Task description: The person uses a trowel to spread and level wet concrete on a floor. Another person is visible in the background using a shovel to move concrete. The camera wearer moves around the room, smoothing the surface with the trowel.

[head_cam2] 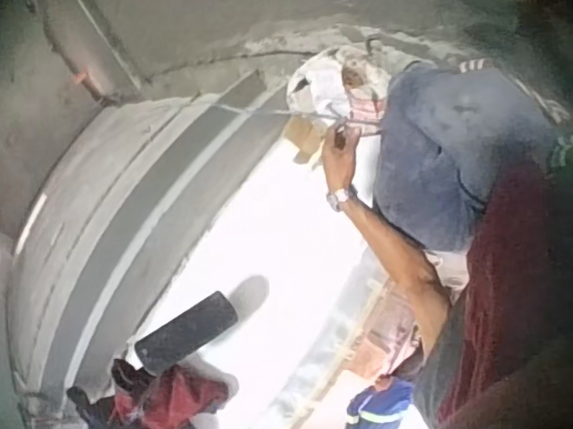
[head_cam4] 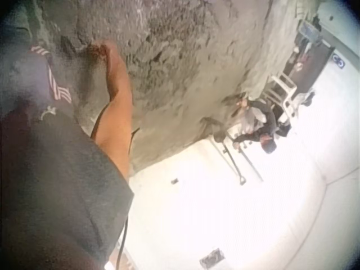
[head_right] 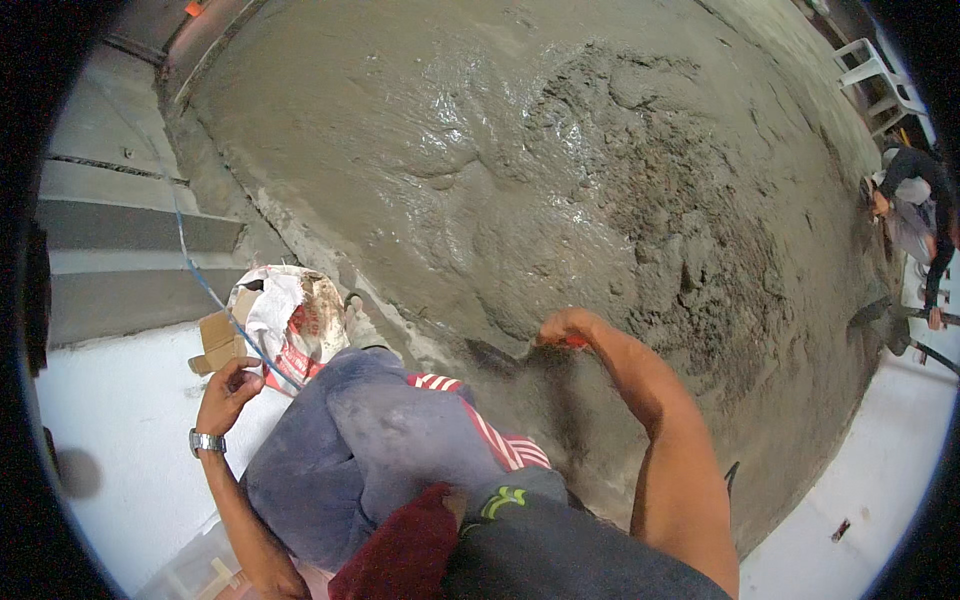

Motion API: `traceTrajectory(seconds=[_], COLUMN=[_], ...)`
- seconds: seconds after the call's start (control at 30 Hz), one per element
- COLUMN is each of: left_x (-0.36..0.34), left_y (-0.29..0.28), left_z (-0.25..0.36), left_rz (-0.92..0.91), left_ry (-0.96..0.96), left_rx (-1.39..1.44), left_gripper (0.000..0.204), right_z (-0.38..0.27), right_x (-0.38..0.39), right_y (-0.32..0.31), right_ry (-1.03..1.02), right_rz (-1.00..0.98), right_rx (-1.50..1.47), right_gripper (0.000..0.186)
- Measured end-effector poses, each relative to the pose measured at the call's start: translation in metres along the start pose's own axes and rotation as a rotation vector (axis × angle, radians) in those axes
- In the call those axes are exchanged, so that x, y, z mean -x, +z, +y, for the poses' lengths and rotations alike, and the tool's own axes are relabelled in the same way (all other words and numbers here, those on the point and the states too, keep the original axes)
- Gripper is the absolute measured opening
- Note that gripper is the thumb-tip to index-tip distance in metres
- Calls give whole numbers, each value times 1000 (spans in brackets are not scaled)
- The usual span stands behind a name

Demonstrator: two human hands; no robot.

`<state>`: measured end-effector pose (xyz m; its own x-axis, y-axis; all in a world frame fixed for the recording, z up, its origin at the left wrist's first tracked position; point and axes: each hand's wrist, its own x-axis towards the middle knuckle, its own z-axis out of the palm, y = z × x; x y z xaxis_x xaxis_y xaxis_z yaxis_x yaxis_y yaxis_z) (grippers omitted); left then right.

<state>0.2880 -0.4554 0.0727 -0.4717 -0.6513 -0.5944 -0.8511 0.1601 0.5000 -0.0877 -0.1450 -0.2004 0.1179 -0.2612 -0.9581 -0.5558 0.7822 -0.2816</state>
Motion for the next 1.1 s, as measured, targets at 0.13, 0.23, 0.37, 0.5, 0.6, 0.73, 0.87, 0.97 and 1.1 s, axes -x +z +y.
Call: traceTrajectory(seconds=[0.13,0.23,0.37,0.5,0.6,0.73,0.87,0.97,1.1], left_x=[-3,-5,-2,-7,-6,-3,1,0,-5], left_y=[2,2,-1,1,-2,1,2,3,5], left_z=[2,-3,-10,-8,-9,-4,9,5,5], left_rz=[-2,-6,-9,-17,-19,-15,-20,-1,-34], left_ry=[12,32,-6,33,25,16,1,22,49], left_rx=[41,55,9,35,33,40,32,38,67], left_gripper=[37,36,36,35,35,36,38,37,37], right_z=[-16,-19,-27,-9,-12,29,69,74,88], right_x=[25,2,24,8,9,4,37,50,11], right_y=[6,15,7,6,-8,-15,22,54,65], right_ry=[38,5,-1,-221,-106,-116,-133,-141,-200], right_rz=[128,92,266,290,345,588,456,324,240], right_rx=[51,143,-109,248,218,137,460,610,463], right_gripper=[42,44,43,41,40,37,32,31,43])
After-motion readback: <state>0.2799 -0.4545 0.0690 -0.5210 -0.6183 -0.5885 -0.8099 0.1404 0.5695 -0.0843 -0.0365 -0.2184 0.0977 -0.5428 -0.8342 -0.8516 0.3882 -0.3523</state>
